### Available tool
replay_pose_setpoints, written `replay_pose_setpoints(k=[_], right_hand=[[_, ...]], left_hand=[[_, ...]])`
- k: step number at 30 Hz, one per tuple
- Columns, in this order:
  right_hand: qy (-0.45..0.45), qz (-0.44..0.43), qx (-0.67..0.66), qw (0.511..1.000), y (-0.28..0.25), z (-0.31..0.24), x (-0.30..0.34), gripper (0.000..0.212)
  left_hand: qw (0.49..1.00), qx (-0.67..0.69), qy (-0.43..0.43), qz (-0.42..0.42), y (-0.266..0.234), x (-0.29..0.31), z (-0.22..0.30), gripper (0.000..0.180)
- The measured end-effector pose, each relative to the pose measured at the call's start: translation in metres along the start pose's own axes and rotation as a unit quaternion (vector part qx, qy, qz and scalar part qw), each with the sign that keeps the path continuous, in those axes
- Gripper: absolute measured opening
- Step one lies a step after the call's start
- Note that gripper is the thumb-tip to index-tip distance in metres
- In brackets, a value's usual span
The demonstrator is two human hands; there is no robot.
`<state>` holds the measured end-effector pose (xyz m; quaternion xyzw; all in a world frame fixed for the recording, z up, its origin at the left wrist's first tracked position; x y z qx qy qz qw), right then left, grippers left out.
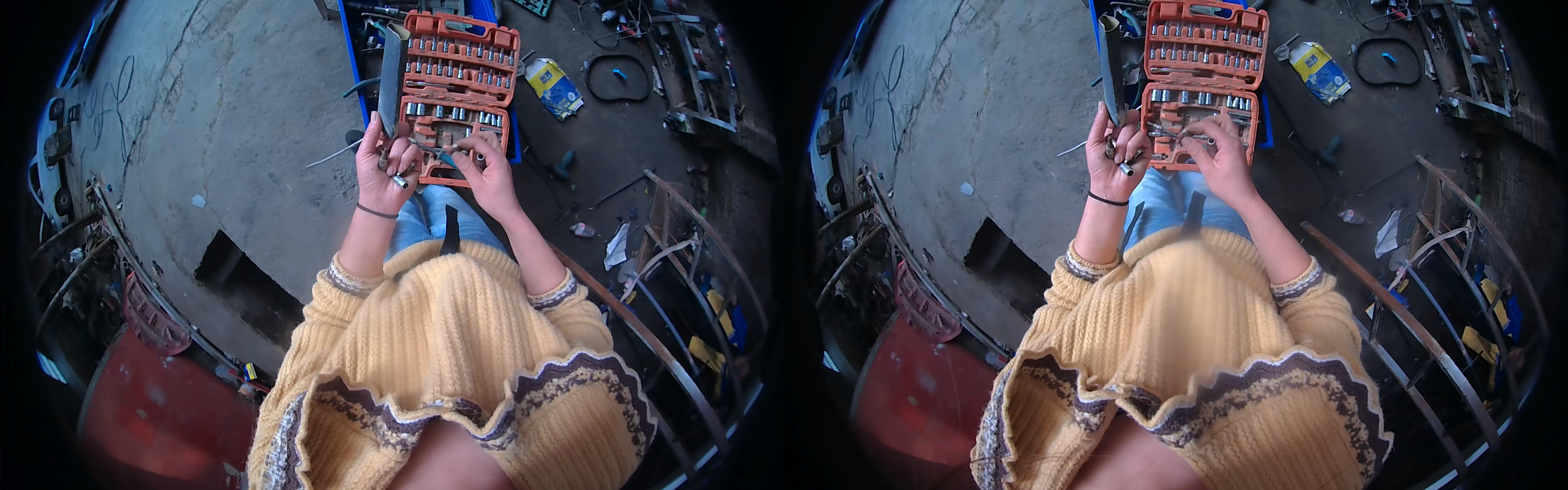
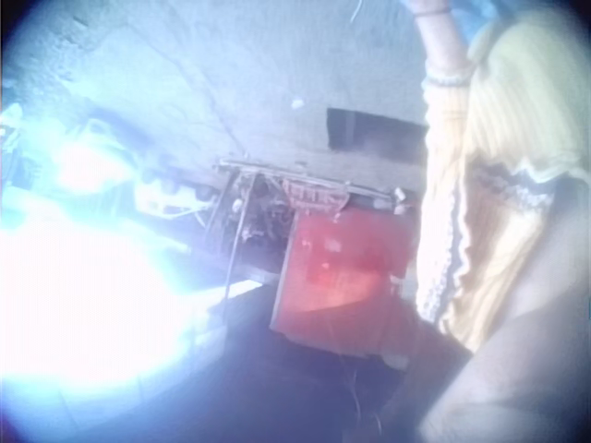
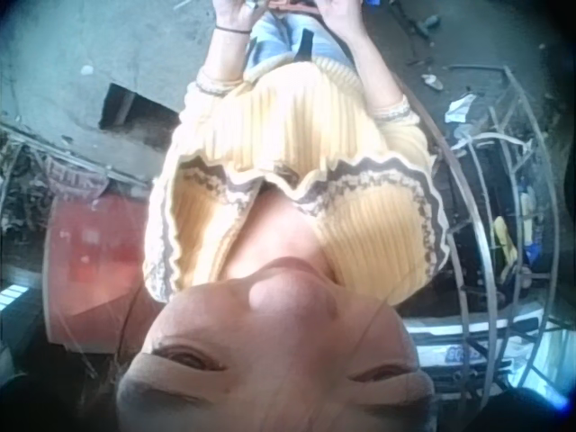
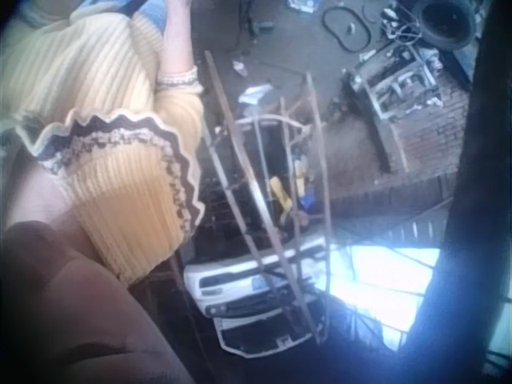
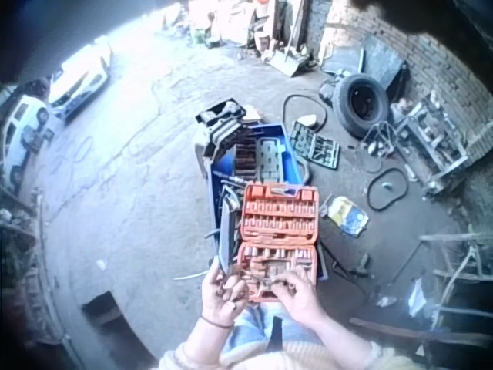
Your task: The person opens an orange socket set case and repeatedly picks up, compares, and returns various sockets and a metal bar. The person then moves to a cluttered workbench and picks up a spray can before returning to the tool case. The task involves selecting and inspecting tools without completing a repair.
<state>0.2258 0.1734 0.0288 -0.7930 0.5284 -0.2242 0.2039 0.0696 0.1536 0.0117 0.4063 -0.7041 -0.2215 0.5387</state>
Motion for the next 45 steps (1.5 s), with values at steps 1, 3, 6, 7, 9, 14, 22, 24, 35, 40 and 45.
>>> replay_pose_setpoints(k=[1, 3, 6, 7, 9, 14, 22, 24, 35, 40, 45], right_hand=[[0.082, 0.039, -0.055, 0.994, 0.000, 0.029, -0.011, 0.016], [0.232, 0.087, -0.191, 0.950, 0.007, 0.089, -0.028, 0.018], [0.309, 0.163, -0.202, 0.915, 0.020, 0.153, -0.060, 0.018], [0.366, 0.161, -0.196, 0.895, 0.025, 0.173, -0.064, 0.018], [0.341, 0.163, -0.183, 0.907, 0.031, 0.190, -0.083, 0.018], [0.313, 0.175, 0.059, 0.932, 0.020, 0.198, -0.093, 0.031], [0.309, 0.035, 0.201, 0.929, 0.011, 0.200, -0.107, 0.042], [0.317, -0.001, 0.213, 0.924, 0.011, 0.202, -0.108, 0.044], [0.374, -0.036, 0.122, 0.919, 0.030, 0.224, -0.108, 0.047], [0.428, -0.067, 0.100, 0.896, 0.034, 0.244, -0.115, 0.043], [0.390, -0.027, 0.132, 0.911, 0.026, 0.225, -0.111, 0.039]], left_hand=[[1.000, -0.006, 0.005, -0.002, 0.001, 0.001, 0.002, 0.030], [0.999, -0.023, 0.018, 0.013, -0.001, 0.003, 0.004, 0.029], [0.999, -0.030, 0.018, 0.008, -0.004, 0.005, 0.005, 0.028], [0.999, -0.027, 0.020, 0.018, -0.008, 0.007, 0.006, 0.027], [0.999, -0.031, 0.018, 0.019, -0.011, 0.012, 0.008, 0.025], [0.998, -0.024, 0.038, 0.048, -0.016, 0.018, 0.018, 0.026], [0.997, -0.039, 0.047, 0.056, -0.016, 0.013, 0.020, 0.028], [0.996, -0.035, 0.050, 0.066, -0.019, 0.013, 0.020, 0.028], [0.995, -0.043, 0.057, 0.072, -0.015, 0.014, 0.022, 0.028], [0.996, -0.036, 0.061, 0.053, -0.015, 0.018, 0.023, 0.028], [0.994, -0.049, 0.071, 0.067, -0.018, 0.027, 0.025, 0.031]])
Point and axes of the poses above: each hand's wrist, its own x-axis away from the middle knuckle, its own y-axis out of the palm, z = x × y, the point moved 7 cm from there along -x, towards the middle knuckle, and after that the axes turned 14 degrees about x, right-handed, at the moved point
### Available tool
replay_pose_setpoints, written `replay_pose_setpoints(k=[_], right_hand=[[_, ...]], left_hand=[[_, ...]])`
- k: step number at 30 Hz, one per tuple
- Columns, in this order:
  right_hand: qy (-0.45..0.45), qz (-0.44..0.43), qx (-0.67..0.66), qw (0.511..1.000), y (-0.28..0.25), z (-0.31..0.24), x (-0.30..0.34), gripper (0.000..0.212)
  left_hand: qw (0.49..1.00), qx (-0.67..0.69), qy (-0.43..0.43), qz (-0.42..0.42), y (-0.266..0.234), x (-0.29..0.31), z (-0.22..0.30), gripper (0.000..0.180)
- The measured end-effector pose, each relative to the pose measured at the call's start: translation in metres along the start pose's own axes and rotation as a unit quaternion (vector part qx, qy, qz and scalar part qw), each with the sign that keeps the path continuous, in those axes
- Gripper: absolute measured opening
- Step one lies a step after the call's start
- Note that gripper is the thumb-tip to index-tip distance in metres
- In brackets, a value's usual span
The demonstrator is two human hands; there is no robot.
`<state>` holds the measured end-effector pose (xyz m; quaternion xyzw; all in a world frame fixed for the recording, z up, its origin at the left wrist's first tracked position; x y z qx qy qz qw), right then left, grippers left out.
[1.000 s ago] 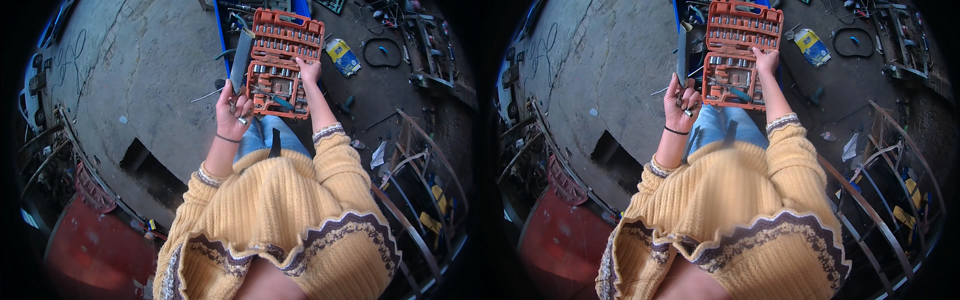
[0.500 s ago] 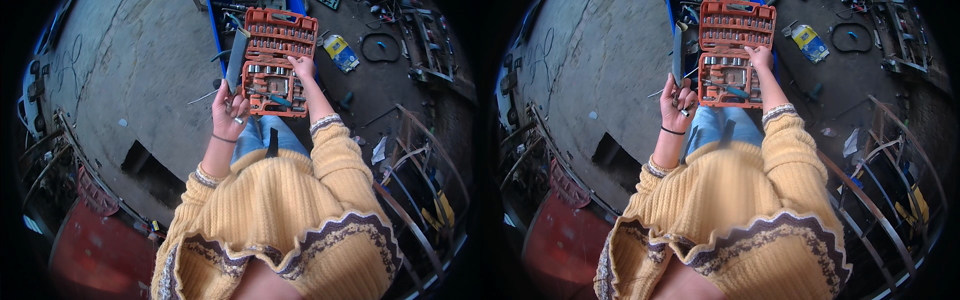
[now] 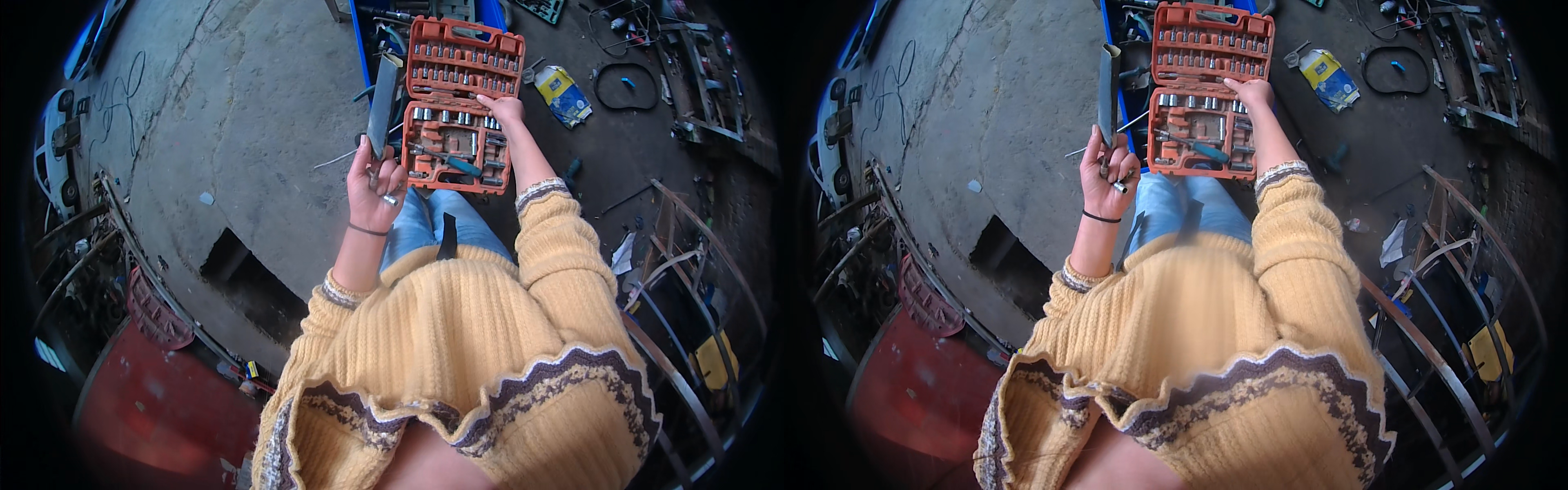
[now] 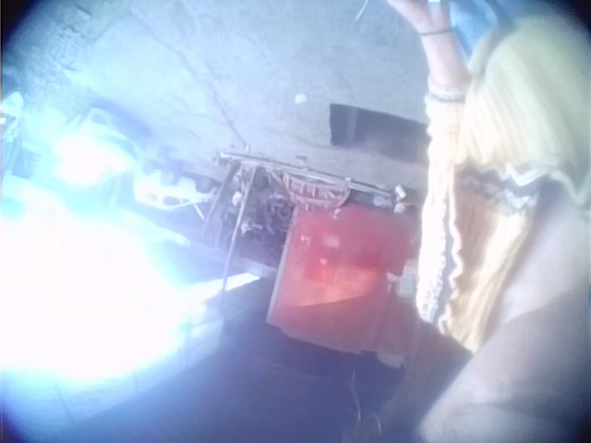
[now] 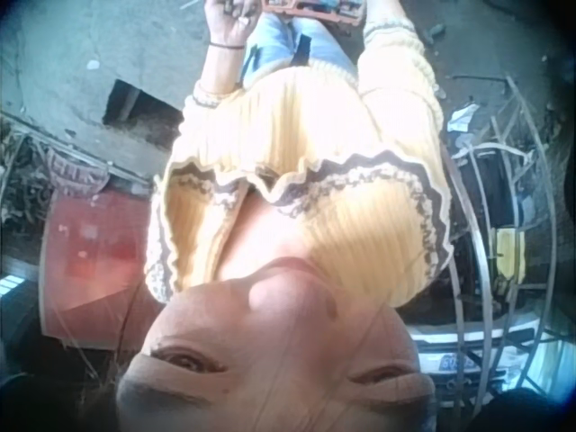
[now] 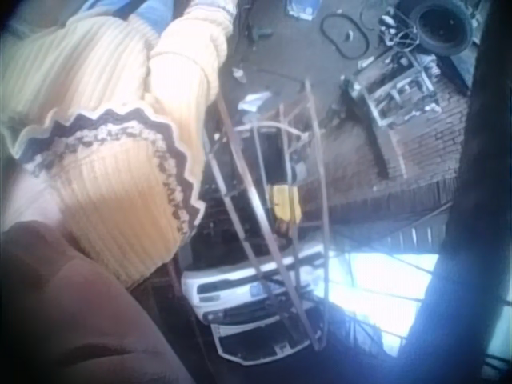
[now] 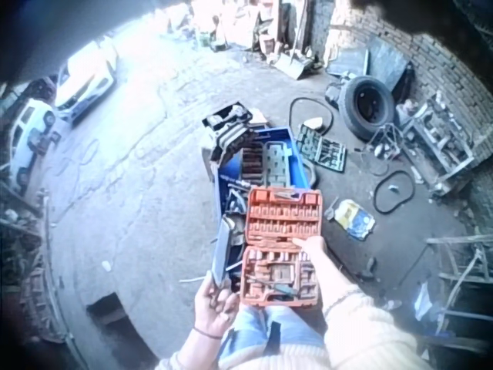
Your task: The person opens an orange socket set case and repeatedly picks up, compares, and returns various sockets and a metal bar. The person then moves to a cluttered workbench and picks up a spray can before returning to the tool case. The task involves selecting and inspecting tools without completing a repair.
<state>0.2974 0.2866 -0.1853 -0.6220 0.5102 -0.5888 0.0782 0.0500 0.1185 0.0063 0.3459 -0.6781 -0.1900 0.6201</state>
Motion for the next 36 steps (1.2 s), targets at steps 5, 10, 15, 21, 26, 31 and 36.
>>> replay_pose_setpoints(k=[5, 10, 15, 21, 26, 31, 36], right_hand=[[-0.136, 0.054, -0.073, 0.987, -0.021, -0.044, 0.078, 0.031], [-0.323, -0.212, -0.250, 0.888, -0.013, -0.095, 0.224, 0.018], [-0.313, -0.250, -0.207, 0.893, -0.005, -0.111, 0.267, 0.014], [-0.302, -0.344, -0.166, 0.873, 0.012, -0.098, 0.251, 0.019], [-0.237, -0.123, -0.221, 0.938, -0.006, -0.099, 0.115, 0.020], [-0.232, 0.162, -0.143, 0.948, -0.033, -0.120, 0.006, 0.020], [-0.174, 0.180, 0.046, 0.967, -0.033, -0.124, -0.015, 0.024]], left_hand=[[1.000, 0.004, 0.014, -0.002, -0.003, -0.008, 0.004, 0.035], [0.997, -0.068, 0.048, -0.002, -0.012, -0.020, 0.000, 0.035], [0.986, -0.132, 0.087, 0.056, -0.030, -0.029, 0.000, 0.016], [0.983, -0.115, 0.129, 0.069, -0.041, -0.028, 0.024, 0.023], [0.975, -0.099, 0.179, 0.087, -0.039, -0.014, 0.056, 0.031], [0.974, -0.082, 0.182, 0.109, -0.054, 0.001, 0.070, 0.031], [0.977, -0.042, 0.163, 0.129, -0.067, 0.008, 0.079, 0.031]])
Point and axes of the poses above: each hand's wrist, its own x-axis away from the middle knuckle, its own y-axis out of the palm, z = x × y, the point moved 7 cm from there along -x, towards the middle knuckle, and after that the axes turned 14 degrees about x, right-handed, at the moved point
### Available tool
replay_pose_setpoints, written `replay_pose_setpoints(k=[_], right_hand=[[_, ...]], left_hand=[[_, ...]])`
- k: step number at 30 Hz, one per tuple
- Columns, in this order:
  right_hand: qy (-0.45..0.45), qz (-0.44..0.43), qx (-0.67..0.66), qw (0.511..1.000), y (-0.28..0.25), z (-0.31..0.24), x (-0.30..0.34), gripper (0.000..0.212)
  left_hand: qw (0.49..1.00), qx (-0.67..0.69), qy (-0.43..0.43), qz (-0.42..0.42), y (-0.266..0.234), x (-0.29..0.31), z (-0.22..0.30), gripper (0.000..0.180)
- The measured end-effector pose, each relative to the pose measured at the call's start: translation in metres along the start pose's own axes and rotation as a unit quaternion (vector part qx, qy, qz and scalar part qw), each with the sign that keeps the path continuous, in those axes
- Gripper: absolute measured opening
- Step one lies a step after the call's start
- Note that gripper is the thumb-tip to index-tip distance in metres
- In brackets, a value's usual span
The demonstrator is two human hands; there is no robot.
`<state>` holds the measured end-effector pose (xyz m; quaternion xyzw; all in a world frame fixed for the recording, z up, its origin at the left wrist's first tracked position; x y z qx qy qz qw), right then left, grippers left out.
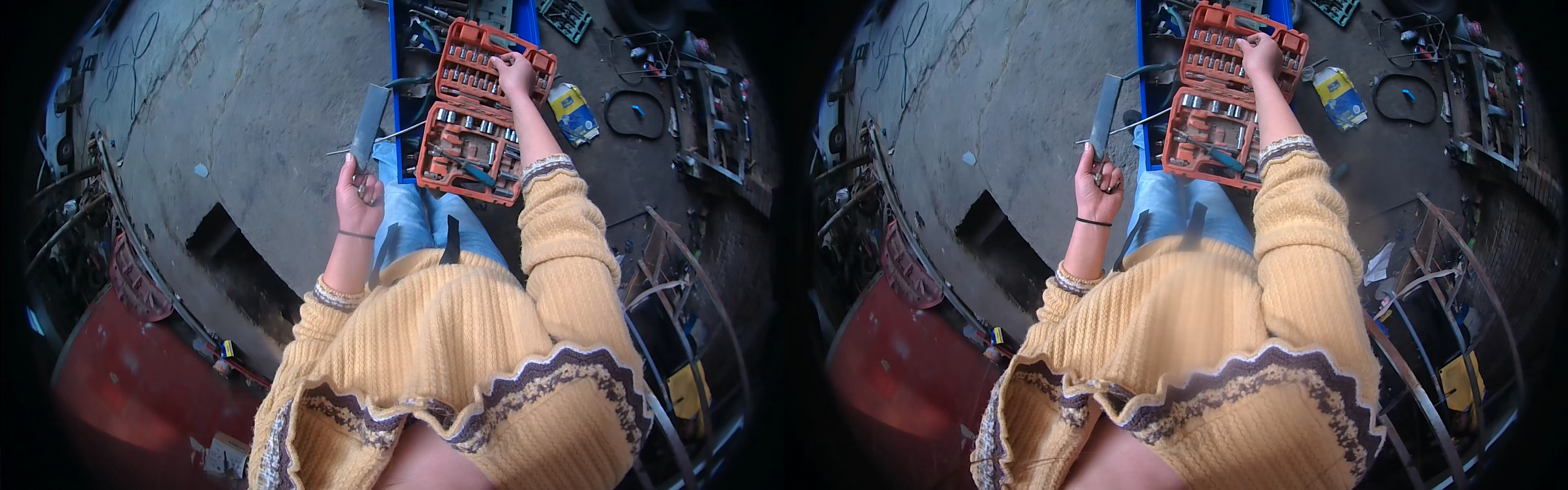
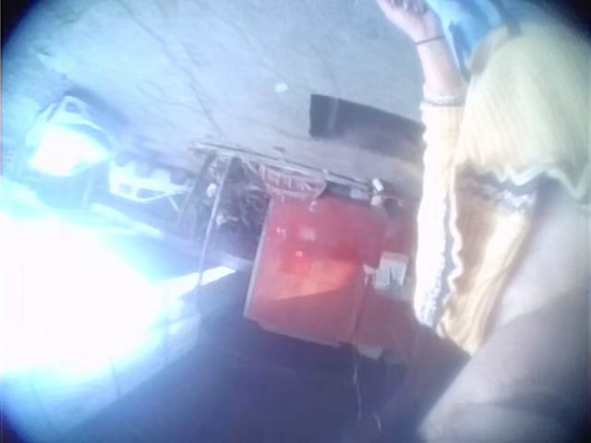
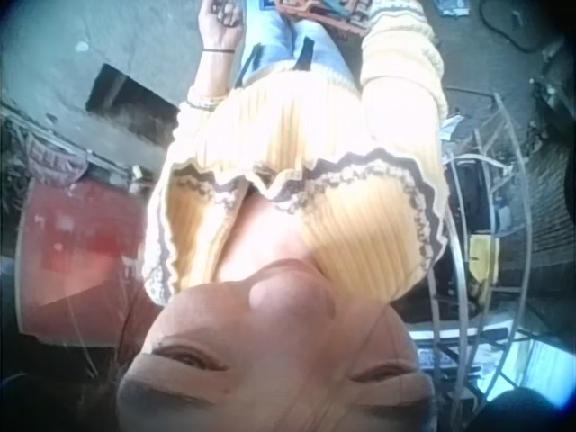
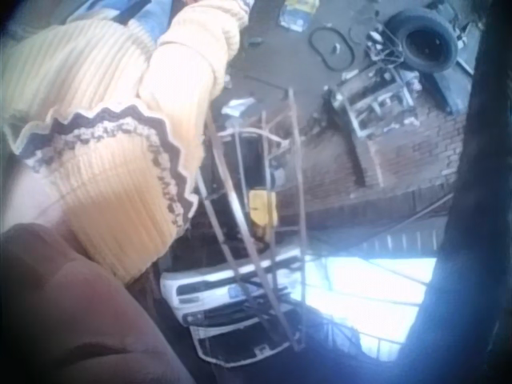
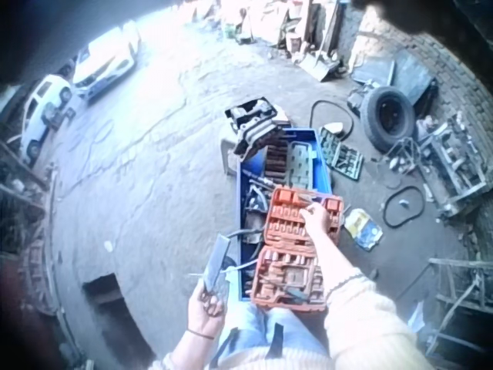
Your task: The person opens an orange socket set case and repeatedly picks up, compares, and returns various sockets and a metal bar. The person then moves to a cluttered workbench and picks up a spray can before returning to the tool case. The task involves selecting and inspecting tools without completing a repair.
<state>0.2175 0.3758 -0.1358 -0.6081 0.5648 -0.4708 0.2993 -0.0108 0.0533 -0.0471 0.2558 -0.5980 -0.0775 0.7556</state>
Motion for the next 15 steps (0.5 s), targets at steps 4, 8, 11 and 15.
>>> replay_pose_setpoints(k=[4, 8, 11, 15], right_hand=[[-0.040, 0.062, 0.033, 0.997, -0.007, -0.001, 0.011, 0.033], [-0.111, 0.106, 0.028, 0.988, -0.008, 0.001, 0.018, 0.039], [-0.151, 0.138, 0.063, 0.977, -0.005, 0.004, 0.019, 0.039], [-0.111, 0.209, 0.103, 0.966, 0.001, 0.008, 0.026, 0.040]], left_hand=[[1.000, -0.010, 0.019, -0.009, 0.004, -0.003, 0.009, 0.028], [1.000, 0.001, 0.013, -0.013, 0.008, -0.005, 0.012, 0.025], [1.000, -0.007, 0.015, -0.006, 0.008, -0.004, 0.016, 0.026], [0.999, -0.027, 0.027, 0.014, 0.008, -0.003, 0.018, 0.028]])
Point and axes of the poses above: each hand's wrist, its own x-axis away from the middle knuckle, its own y-axis out of the palm, z = x × y, the point moved 7 cm from there along -x, towards the middle knuckle, and after that the axes turned 14 degrees about x, right-handed, at the moved point
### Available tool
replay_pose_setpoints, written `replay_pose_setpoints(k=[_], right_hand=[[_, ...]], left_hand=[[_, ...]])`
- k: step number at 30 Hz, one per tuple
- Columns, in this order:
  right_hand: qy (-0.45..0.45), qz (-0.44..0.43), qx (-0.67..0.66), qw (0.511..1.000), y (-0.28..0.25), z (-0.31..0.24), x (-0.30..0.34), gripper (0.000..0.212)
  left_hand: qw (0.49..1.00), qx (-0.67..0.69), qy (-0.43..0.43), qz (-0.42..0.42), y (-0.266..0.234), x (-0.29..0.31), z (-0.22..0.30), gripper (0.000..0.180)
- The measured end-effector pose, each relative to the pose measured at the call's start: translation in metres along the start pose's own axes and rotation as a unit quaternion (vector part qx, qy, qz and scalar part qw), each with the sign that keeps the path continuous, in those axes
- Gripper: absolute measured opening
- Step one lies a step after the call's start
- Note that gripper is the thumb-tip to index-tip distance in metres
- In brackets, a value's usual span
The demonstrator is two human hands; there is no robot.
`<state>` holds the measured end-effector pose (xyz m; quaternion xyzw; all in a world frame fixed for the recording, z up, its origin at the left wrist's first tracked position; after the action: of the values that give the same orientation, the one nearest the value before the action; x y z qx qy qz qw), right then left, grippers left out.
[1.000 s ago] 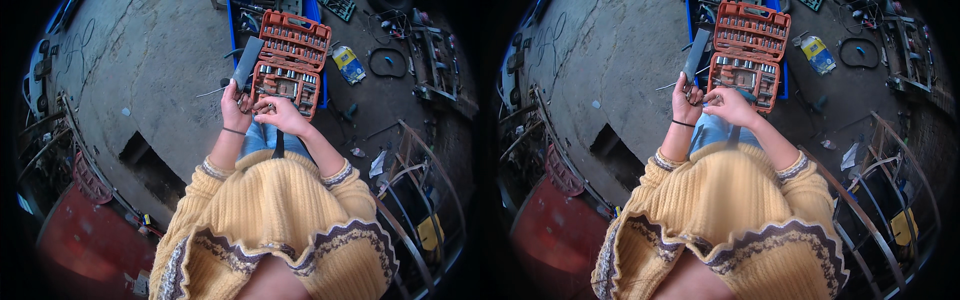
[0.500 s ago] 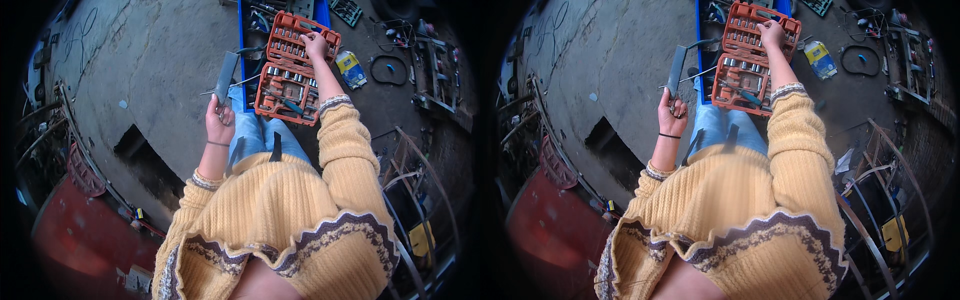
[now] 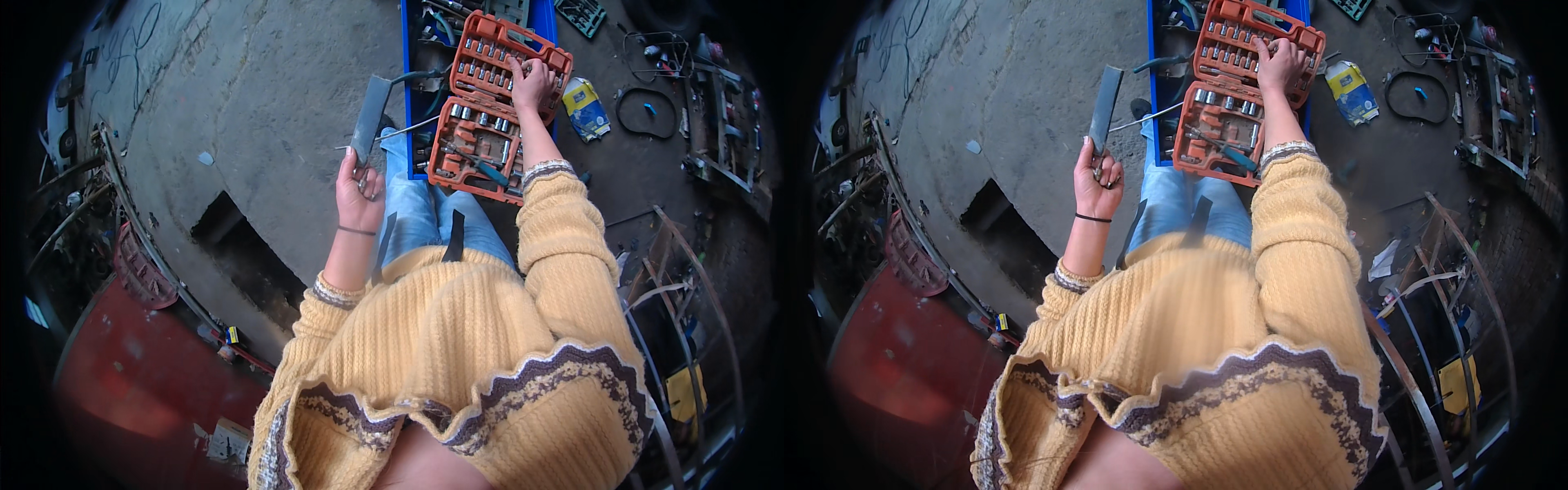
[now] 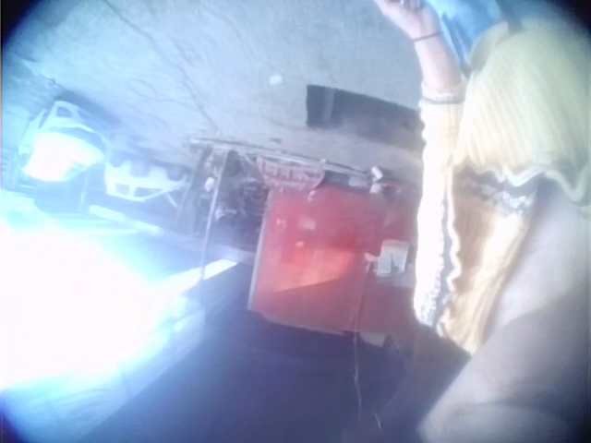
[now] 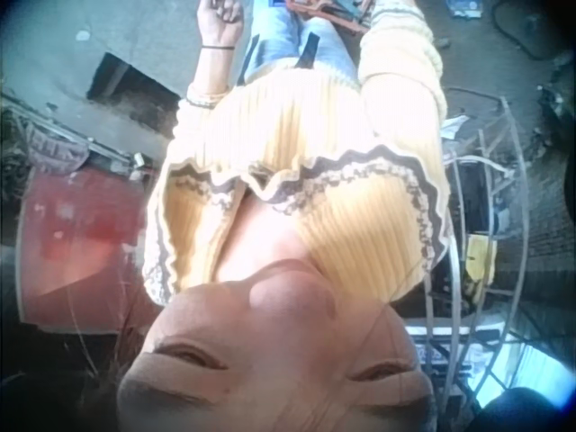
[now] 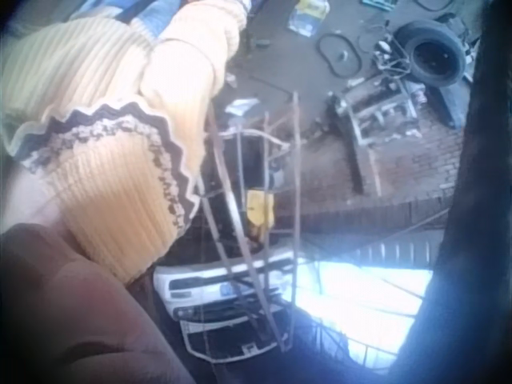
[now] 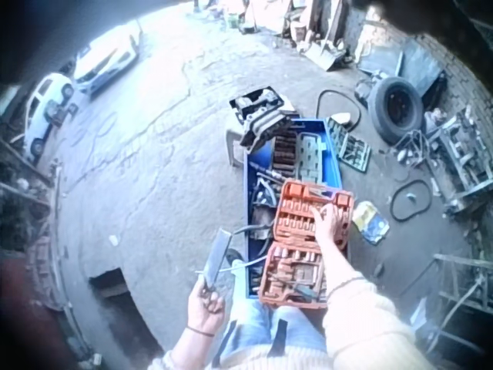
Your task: The person opens an orange socket set case and repeatedly picks up, compares, and returns various sockets and a metal bar. The person then moves to a cluttered workbench and picks up a spray can before returning to the tool case. The task involves selecting and inspecting tools without completing a repair.
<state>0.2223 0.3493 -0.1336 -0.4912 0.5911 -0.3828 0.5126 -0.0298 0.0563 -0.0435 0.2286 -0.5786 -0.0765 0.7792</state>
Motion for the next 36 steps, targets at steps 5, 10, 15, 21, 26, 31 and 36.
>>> replay_pose_setpoints(k=[5, 10, 15, 21, 26, 31, 36], right_hand=[[0.012, -0.009, -0.016, 1.000, -0.001, -0.002, 0.002, 0.043], [0.056, -0.058, -0.002, 0.997, -0.001, 0.000, 0.001, 0.047], [0.075, -0.229, -0.104, 0.965, 0.021, 0.016, -0.012, 0.043], [0.080, -0.242, -0.047, 0.966, 0.027, 0.022, -0.016, 0.040], [0.067, -0.255, -0.083, 0.961, 0.013, 0.011, -0.014, 0.039], [-0.069, -0.263, -0.103, 0.957, -0.043, 0.005, 0.051, 0.023], [-0.186, -0.294, -0.020, 0.937, -0.087, 0.011, 0.125, 0.038]], left_hand=[[0.999, 0.002, -0.014, -0.033, -0.001, 0.002, 0.000, 0.023], [0.998, 0.001, -0.022, -0.062, -0.002, 0.004, 0.001, 0.021], [0.999, 0.009, -0.001, -0.031, -0.010, 0.011, 0.003, 0.030], [1.000, 0.014, -0.015, -0.013, -0.020, 0.015, -0.003, 0.028], [0.999, 0.005, -0.013, -0.036, -0.015, 0.018, -0.006, 0.030], [0.999, 0.014, -0.012, -0.037, -0.019, 0.017, -0.006, 0.031], [0.999, 0.005, -0.023, -0.040, -0.021, 0.012, -0.015, 0.034]])
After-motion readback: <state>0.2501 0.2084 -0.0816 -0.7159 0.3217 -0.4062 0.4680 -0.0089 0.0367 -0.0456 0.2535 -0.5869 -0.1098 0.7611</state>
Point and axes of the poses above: each hand's wrist, its own x-axis away from the middle knuckle, its own y-axis out of the palm, z = x × y, the point moved 7 cm from there along -x, towards the middle knuckle, and after that the axes turned 14 degrees about x, right-handed, at the moved point
